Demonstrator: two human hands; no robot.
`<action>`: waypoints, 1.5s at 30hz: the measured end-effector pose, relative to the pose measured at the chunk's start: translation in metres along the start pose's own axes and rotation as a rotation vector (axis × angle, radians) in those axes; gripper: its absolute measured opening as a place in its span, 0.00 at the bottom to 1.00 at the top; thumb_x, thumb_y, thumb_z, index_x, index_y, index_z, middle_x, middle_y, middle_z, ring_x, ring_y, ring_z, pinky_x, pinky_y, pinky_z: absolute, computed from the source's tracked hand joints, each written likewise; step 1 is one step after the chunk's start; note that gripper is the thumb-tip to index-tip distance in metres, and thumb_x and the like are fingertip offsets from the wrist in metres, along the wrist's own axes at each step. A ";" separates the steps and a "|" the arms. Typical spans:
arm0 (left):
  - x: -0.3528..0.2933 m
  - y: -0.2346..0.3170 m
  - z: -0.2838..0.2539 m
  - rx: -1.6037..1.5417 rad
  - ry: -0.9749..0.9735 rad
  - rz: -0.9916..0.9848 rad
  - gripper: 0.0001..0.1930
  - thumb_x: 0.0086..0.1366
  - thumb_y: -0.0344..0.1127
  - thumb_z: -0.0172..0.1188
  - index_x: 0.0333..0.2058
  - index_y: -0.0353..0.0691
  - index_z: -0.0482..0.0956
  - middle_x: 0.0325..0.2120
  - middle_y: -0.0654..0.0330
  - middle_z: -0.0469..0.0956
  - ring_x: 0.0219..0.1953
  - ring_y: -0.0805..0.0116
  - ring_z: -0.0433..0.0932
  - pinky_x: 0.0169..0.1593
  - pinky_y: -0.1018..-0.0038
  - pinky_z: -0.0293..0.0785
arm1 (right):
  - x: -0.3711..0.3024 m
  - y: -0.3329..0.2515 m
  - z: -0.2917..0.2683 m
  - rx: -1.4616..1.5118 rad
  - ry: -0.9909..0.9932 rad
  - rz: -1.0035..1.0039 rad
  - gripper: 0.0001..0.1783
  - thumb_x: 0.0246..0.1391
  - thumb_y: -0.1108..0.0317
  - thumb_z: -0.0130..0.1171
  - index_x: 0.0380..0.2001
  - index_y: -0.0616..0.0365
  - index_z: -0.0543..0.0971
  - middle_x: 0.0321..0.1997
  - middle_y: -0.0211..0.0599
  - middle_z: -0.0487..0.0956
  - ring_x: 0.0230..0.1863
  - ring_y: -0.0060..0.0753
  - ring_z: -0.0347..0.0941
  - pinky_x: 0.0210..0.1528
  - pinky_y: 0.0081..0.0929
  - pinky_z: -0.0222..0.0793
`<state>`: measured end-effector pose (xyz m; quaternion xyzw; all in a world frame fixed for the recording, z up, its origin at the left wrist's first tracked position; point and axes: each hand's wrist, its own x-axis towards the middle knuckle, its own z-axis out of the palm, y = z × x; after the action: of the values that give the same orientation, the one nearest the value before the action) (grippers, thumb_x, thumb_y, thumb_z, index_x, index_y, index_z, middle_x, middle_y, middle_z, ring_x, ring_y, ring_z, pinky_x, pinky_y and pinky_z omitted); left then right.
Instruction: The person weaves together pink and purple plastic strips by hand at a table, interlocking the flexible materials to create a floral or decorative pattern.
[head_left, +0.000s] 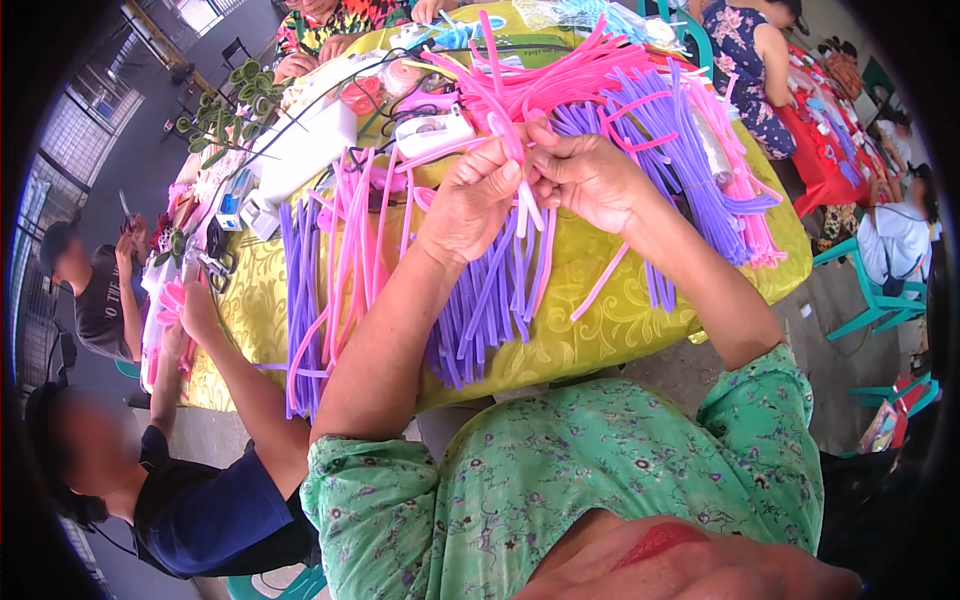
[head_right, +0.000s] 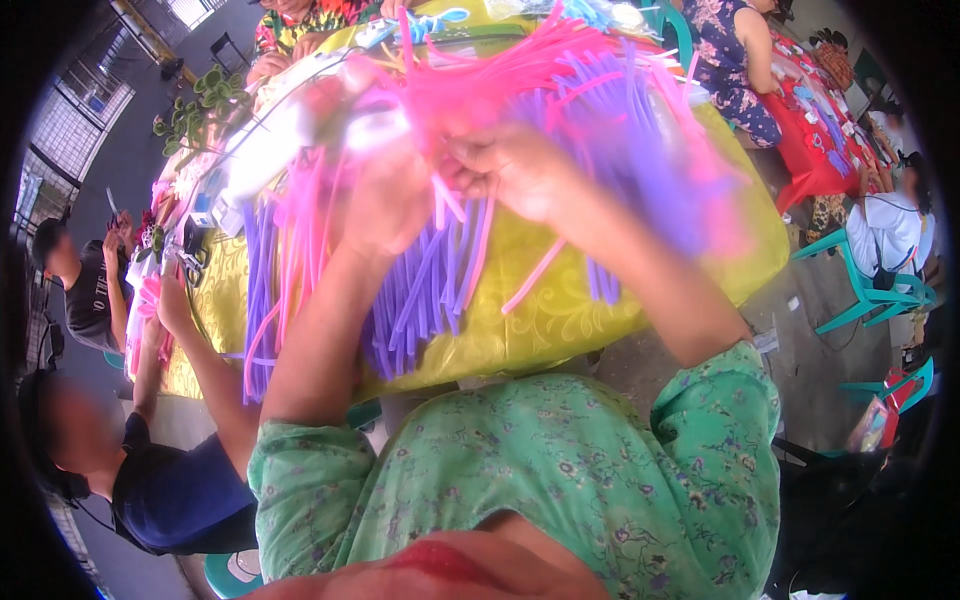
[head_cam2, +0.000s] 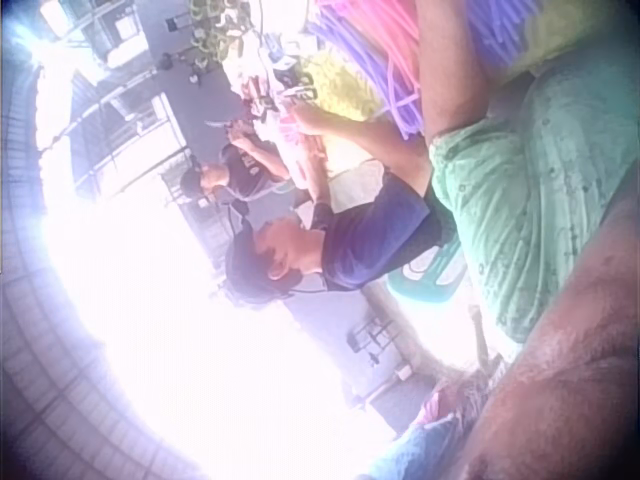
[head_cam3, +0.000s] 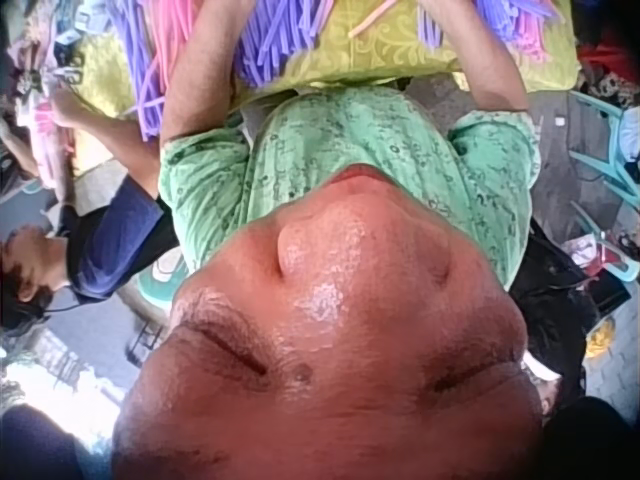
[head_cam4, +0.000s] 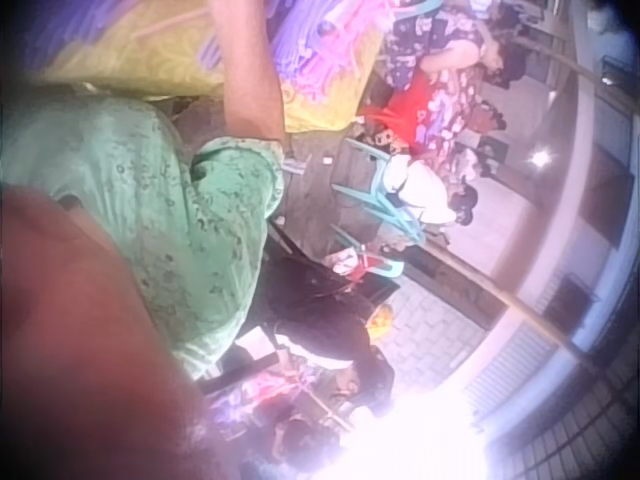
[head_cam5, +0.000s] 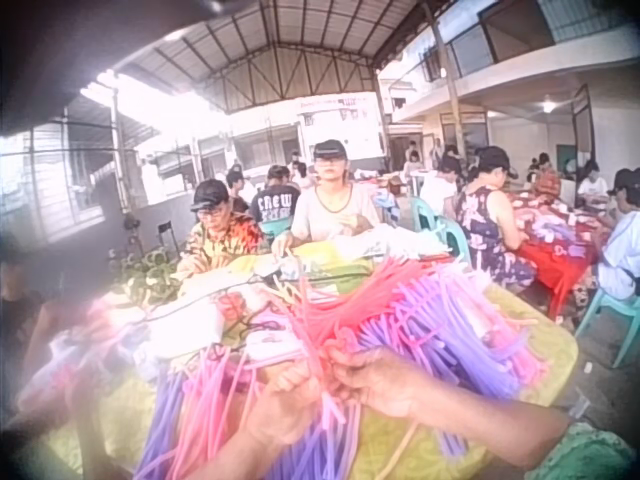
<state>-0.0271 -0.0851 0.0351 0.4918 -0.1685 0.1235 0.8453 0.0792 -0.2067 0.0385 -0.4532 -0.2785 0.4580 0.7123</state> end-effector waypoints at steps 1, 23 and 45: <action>0.001 -0.001 -0.001 -0.001 0.001 0.001 0.15 0.59 0.33 0.52 0.45 0.38 0.70 0.39 0.63 0.71 0.38 0.74 0.69 0.41 0.76 0.68 | -0.001 0.000 0.000 -0.021 0.000 -0.016 0.09 0.50 0.71 0.52 0.35 0.62 0.75 0.27 0.34 0.76 0.25 0.24 0.71 0.30 0.22 0.68; 0.007 -0.001 -0.003 0.580 0.289 0.052 0.04 0.59 0.25 0.49 0.32 0.35 0.72 0.26 0.63 0.75 0.26 0.77 0.73 0.29 0.81 0.72 | 0.005 -0.008 -0.006 -0.360 0.204 -0.420 0.04 0.48 0.76 0.53 0.30 0.62 0.75 0.24 0.29 0.75 0.24 0.16 0.68 0.27 0.16 0.64; 0.005 0.006 -0.001 0.949 0.218 -0.029 0.03 0.56 0.27 0.54 0.26 0.35 0.72 0.18 0.65 0.73 0.20 0.84 0.67 0.23 0.84 0.63 | 0.005 -0.034 -0.031 -0.283 0.382 -0.650 0.06 0.49 0.71 0.53 0.30 0.62 0.76 0.24 0.28 0.74 0.23 0.15 0.64 0.28 0.13 0.59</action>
<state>-0.0241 -0.0812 0.0413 0.8095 0.0029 0.2256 0.5420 0.1200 -0.2198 0.0560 -0.5119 -0.3304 0.0734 0.7895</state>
